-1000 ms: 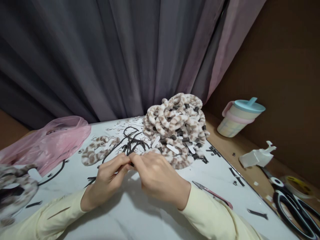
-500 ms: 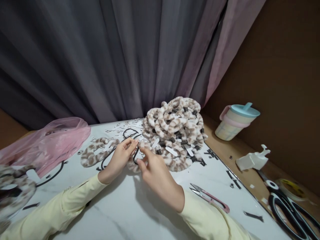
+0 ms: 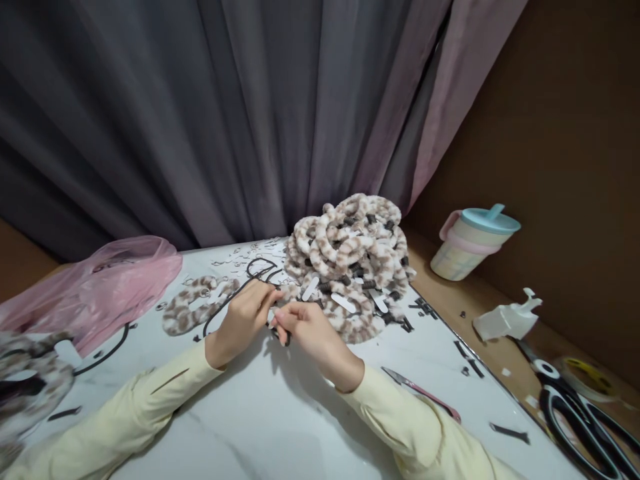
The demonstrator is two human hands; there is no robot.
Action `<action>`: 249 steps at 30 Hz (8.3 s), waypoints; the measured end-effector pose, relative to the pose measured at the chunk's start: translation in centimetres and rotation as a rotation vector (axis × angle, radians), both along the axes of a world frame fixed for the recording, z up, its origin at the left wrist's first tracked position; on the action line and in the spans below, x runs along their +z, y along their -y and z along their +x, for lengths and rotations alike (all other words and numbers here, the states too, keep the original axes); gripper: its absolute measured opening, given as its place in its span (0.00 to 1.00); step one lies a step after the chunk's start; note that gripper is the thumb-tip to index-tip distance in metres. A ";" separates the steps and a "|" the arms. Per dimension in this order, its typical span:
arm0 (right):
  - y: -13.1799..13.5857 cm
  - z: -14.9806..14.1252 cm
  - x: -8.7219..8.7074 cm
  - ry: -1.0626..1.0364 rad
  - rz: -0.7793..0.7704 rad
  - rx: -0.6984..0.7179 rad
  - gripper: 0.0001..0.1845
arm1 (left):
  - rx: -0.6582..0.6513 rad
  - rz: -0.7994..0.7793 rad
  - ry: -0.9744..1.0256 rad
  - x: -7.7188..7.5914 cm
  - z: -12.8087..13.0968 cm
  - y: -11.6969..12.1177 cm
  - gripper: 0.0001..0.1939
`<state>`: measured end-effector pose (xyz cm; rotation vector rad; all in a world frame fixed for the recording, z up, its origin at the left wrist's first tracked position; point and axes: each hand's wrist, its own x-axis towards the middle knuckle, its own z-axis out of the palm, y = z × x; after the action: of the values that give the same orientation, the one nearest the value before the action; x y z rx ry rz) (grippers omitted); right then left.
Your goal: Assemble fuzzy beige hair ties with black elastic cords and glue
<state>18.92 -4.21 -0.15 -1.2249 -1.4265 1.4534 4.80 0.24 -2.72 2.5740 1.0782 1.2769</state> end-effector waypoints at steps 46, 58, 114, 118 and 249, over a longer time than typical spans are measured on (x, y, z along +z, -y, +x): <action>2.4 1.3 2.5 0.726 0.550 0.047 0.17 | -0.195 -1.180 0.854 1.7 -0.1 -0.3 0.16; -1.1 -0.2 -3.9 0.222 0.392 -0.007 0.15 | -0.345 -1.437 1.048 2.0 -0.4 -0.6 0.12; 0.2 -0.2 -1.2 0.220 0.299 -0.033 0.21 | -0.035 -0.035 -0.122 0.2 -1.0 -0.7 0.12; -0.3 0.6 -1.1 0.514 0.563 0.032 0.18 | -0.067 -0.239 -0.005 0.4 -0.8 -0.9 0.07; 0.0 1.9 1.3 1.488 0.711 -0.036 0.15 | -0.214 -0.582 0.132 2.5 -0.3 1.7 0.09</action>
<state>20.77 -4.21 1.20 -1.8056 -2.4353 -0.3484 4.47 -1.50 -0.18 2.0713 0.9424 0.8978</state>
